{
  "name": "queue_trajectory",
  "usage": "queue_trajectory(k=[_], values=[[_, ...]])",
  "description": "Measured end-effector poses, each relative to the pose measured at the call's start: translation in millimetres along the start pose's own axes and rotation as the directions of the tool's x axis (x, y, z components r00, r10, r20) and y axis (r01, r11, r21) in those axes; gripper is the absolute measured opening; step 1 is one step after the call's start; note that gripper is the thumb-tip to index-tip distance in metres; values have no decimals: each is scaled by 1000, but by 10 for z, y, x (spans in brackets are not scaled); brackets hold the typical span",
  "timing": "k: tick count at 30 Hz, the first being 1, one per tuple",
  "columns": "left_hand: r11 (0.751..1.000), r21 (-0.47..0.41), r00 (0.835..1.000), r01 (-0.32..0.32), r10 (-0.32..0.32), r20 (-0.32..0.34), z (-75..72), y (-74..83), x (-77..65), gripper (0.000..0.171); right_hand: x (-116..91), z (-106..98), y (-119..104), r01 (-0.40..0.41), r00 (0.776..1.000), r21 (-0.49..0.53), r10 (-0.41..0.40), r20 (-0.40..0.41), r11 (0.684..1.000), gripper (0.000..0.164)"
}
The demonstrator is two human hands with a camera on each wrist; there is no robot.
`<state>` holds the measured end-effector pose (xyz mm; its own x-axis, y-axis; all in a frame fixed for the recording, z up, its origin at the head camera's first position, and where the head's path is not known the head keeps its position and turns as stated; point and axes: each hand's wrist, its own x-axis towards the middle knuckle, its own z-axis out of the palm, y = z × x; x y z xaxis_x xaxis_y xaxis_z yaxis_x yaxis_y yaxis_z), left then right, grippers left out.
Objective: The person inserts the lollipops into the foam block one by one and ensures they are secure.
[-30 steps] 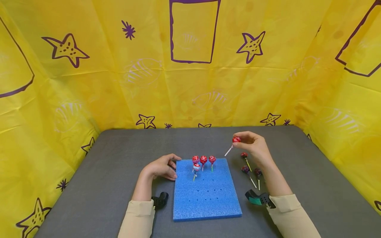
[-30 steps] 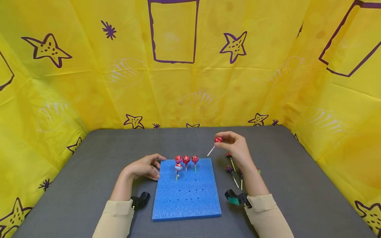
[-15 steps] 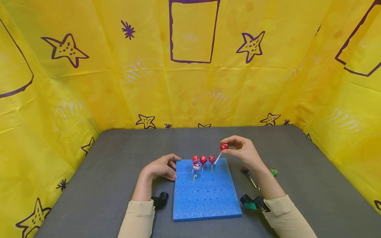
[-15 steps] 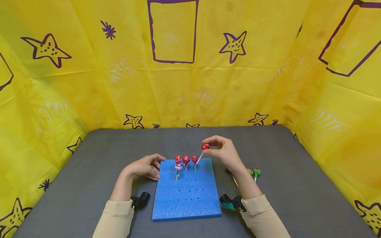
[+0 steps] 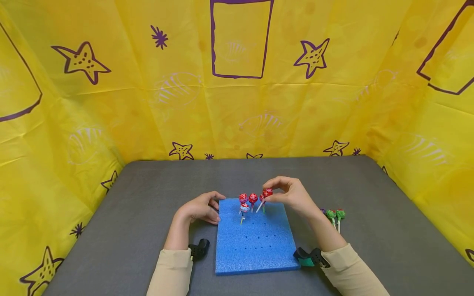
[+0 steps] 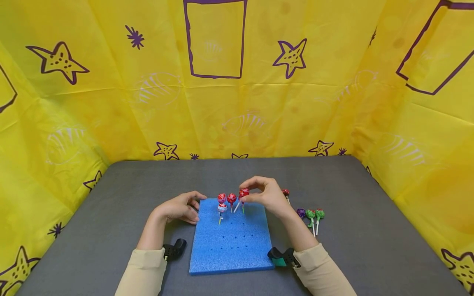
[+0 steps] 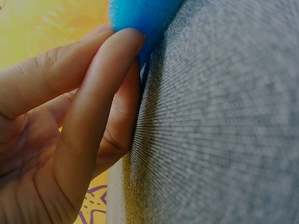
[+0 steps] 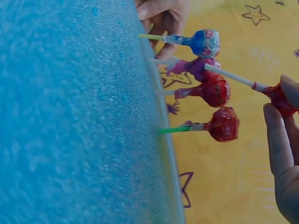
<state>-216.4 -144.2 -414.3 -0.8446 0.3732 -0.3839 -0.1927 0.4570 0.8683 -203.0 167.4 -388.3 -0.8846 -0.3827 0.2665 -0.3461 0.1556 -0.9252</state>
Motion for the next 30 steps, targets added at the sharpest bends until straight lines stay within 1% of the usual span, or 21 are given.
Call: queue_trajectory(k=[7,15,18,22,30], values=[[1000,1,1000,8,-8,-3,-1,6,3,64,11,45,32,-6,999,-4,6,52,1000,27],[1000,-11,1000,22,-22,-20,13,4,19,62,16,72,70,-8,993,-47,13,117,999,24],[1000,-5,1000,13,-13,-19,12,2,17,63,13,81,83,-6,991,-60,14,135,998,23],[1000,-6,1000,8,-8,-20,12,-4,16,63,6,95,77,-15,988,-69,25,154,997,22],[1000,-6,1000,-1,1,-19,10,-12,24,63,5,117,56,-30,986,-84,43,161,996,21]])
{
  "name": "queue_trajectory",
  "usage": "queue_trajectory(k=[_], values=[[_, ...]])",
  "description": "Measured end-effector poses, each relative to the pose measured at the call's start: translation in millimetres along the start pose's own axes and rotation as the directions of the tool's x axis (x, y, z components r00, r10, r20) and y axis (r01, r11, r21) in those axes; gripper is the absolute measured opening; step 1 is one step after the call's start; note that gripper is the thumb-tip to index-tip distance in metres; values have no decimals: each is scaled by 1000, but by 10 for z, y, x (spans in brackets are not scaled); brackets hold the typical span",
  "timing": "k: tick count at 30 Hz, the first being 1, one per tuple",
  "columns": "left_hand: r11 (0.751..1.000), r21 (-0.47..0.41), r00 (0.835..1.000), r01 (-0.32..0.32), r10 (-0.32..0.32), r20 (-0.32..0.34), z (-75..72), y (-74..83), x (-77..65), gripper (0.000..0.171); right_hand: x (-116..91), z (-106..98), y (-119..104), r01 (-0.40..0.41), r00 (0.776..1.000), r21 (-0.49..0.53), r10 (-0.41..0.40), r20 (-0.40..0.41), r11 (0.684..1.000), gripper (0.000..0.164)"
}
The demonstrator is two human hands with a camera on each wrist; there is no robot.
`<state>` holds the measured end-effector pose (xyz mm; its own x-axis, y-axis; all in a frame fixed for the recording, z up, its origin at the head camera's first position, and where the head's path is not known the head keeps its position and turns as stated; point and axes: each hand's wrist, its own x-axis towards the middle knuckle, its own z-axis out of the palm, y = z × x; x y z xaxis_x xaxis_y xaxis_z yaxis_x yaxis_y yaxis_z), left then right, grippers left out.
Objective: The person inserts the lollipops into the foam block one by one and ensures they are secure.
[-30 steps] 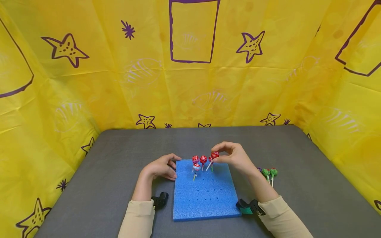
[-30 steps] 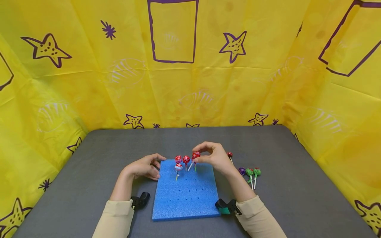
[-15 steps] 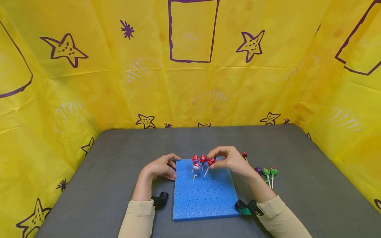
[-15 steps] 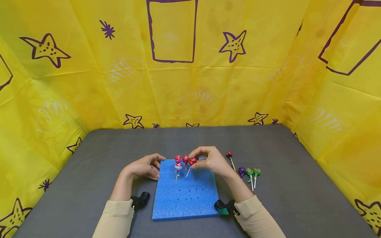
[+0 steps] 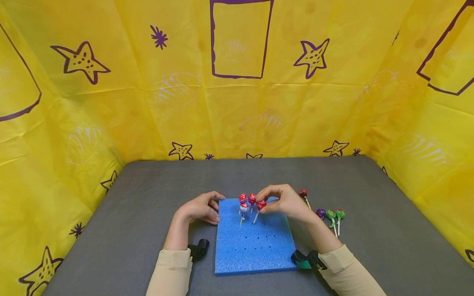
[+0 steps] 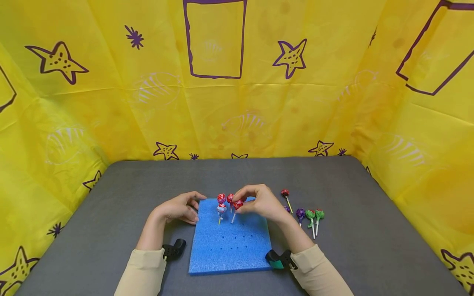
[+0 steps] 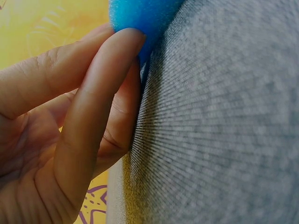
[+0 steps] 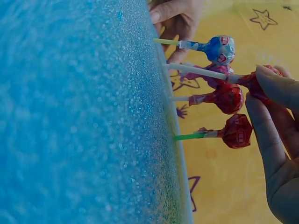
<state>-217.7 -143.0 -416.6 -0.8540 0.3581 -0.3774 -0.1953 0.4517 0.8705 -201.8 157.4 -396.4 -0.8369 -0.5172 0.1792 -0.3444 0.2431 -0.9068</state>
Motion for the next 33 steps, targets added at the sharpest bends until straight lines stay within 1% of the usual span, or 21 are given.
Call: queue_trajectory(k=[5,10,16,21,26,33], values=[[1000,1,1000,0,0,-2,1,-7,0,63,-3,12,-11,-8,1000,-37,8,5,999,20],[1000,-1,1000,-5,5,-2,-1,-17,5,63,-3,25,-9,9,1000,-57,-8,21,998,20],[1000,-8,1000,-5,5,4,1,-16,8,64,10,33,29,12,999,-66,-9,46,998,21],[1000,-7,1000,-6,6,9,-2,-10,-6,63,12,40,42,-1,999,-60,4,46,998,19],[1000,-3,1000,-7,7,20,-7,-1,-19,64,11,42,41,7,999,-54,-4,52,999,19],[1000,-2,1000,-10,10,19,-4,5,-22,64,11,42,34,-3,998,-72,7,56,997,20]])
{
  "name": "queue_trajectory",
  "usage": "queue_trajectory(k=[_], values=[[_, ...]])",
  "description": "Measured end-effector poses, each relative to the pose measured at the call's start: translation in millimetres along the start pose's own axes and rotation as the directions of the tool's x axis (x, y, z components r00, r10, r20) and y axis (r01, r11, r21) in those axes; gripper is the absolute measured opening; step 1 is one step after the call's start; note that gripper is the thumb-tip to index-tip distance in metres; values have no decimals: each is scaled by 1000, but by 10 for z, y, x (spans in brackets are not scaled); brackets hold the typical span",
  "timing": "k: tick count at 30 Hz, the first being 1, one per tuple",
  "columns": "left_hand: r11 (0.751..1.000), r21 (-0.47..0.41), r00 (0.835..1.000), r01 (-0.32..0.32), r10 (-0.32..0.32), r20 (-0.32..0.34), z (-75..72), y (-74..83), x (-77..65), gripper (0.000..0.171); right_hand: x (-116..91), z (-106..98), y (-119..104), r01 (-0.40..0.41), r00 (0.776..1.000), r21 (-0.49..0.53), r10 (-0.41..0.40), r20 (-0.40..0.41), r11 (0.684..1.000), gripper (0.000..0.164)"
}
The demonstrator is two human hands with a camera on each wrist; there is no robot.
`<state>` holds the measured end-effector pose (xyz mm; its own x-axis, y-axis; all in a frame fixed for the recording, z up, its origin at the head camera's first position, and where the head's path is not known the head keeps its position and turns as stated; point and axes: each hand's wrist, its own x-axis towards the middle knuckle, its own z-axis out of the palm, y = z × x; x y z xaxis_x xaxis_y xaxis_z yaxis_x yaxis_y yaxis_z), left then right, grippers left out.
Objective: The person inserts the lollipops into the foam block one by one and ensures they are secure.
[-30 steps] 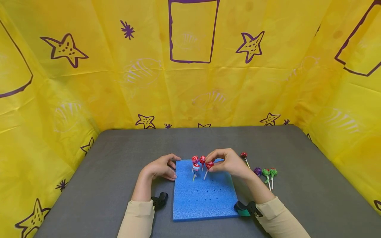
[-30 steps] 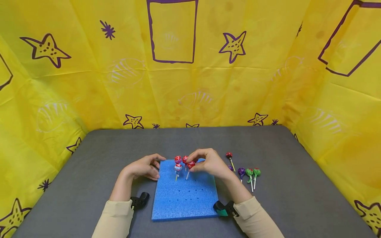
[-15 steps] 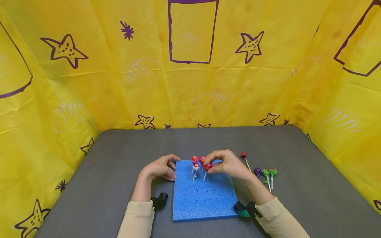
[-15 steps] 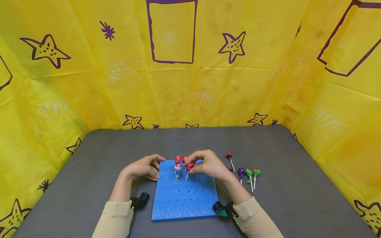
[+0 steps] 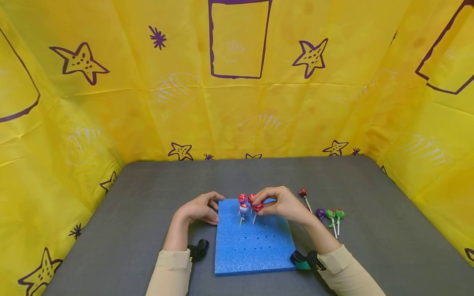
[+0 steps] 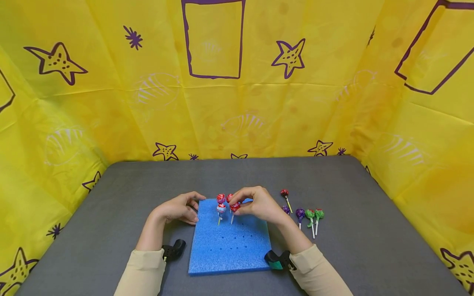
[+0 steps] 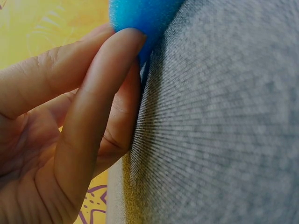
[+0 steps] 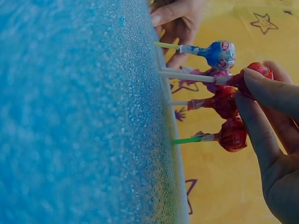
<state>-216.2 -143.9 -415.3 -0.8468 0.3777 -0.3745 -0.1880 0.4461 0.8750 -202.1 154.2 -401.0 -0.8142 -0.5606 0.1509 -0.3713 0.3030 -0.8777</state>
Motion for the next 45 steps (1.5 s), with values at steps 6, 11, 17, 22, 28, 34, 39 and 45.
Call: queue_trajectory(k=[6,11,17,22,28,34,39,45], values=[[1000,4,1000,-7,7,-3,-1,-9,0,63,1,2,-4,16,1000,-2,-16,16,1000,18],[1000,11,1000,-9,9,-1,1,1,-6,64,0,6,-12,23,1000,-4,-23,19,1000,18],[1000,8,1000,-4,4,-5,-1,4,-4,63,3,10,-29,27,999,4,-28,38,1000,17],[1000,5,1000,-6,6,4,-6,12,-13,64,9,18,-47,-16,997,9,16,69,1000,21],[1000,1,1000,-18,18,14,-10,15,-14,65,3,3,-52,-22,998,0,22,59,1000,22],[1000,-4,1000,-1,1,-3,-5,10,6,63,-4,-17,-56,-22,999,0,22,32,1000,23],[1000,-7,1000,13,-13,-16,0,1,27,63,-9,-44,-62,-11,1000,12,11,8,1000,26],[1000,-2,1000,14,-14,-14,-2,-3,26,63,-43,-134,-84,-15,999,44,17,-39,999,26]])
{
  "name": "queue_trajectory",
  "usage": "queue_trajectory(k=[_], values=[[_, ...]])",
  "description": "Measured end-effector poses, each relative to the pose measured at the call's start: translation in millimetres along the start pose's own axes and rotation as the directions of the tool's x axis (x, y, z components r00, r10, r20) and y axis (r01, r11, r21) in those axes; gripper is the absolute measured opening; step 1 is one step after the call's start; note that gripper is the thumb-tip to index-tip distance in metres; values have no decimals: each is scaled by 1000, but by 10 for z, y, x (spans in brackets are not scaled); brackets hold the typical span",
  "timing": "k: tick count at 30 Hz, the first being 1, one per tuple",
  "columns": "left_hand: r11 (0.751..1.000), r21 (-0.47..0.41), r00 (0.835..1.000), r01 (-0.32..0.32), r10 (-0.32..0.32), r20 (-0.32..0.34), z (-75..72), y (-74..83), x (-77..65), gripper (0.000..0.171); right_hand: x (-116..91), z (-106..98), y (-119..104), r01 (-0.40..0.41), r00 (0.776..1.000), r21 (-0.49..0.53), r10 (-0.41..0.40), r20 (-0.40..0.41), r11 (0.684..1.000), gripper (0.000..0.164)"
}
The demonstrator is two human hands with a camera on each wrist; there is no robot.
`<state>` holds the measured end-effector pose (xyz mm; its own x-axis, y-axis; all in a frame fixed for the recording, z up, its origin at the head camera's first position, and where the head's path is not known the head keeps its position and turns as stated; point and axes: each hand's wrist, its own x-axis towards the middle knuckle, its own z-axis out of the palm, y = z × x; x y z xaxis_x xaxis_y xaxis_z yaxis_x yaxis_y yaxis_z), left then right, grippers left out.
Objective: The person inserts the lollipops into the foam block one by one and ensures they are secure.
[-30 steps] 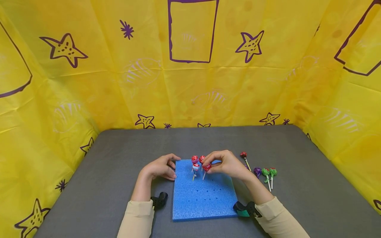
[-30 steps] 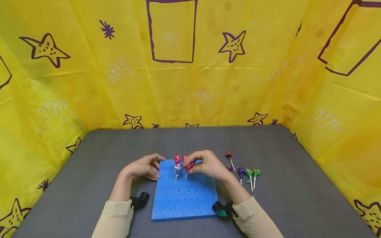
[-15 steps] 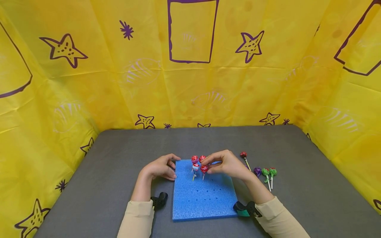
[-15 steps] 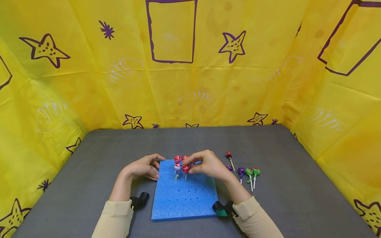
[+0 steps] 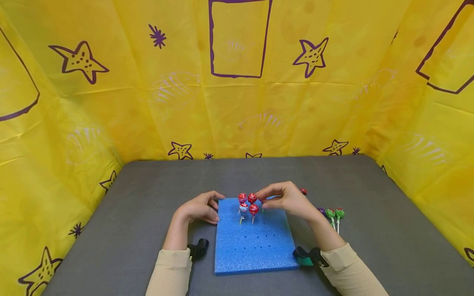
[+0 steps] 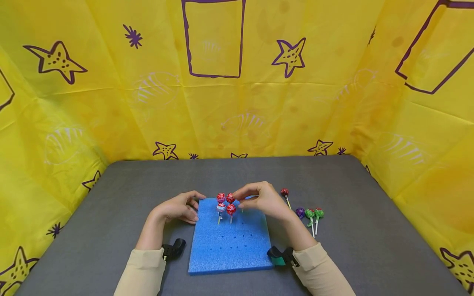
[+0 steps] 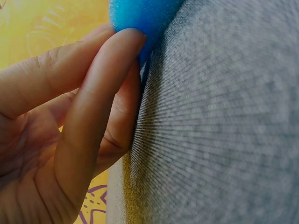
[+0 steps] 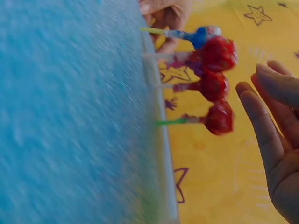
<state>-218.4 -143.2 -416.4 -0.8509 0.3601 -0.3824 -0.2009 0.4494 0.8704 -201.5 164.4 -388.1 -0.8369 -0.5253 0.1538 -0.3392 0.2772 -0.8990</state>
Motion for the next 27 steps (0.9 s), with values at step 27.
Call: queue_trajectory(k=[27], values=[[1000,5,999,-23,23,34,-19,18,-12,66,-203,-724,250,-255,902,-58,215,-374,965,38]])
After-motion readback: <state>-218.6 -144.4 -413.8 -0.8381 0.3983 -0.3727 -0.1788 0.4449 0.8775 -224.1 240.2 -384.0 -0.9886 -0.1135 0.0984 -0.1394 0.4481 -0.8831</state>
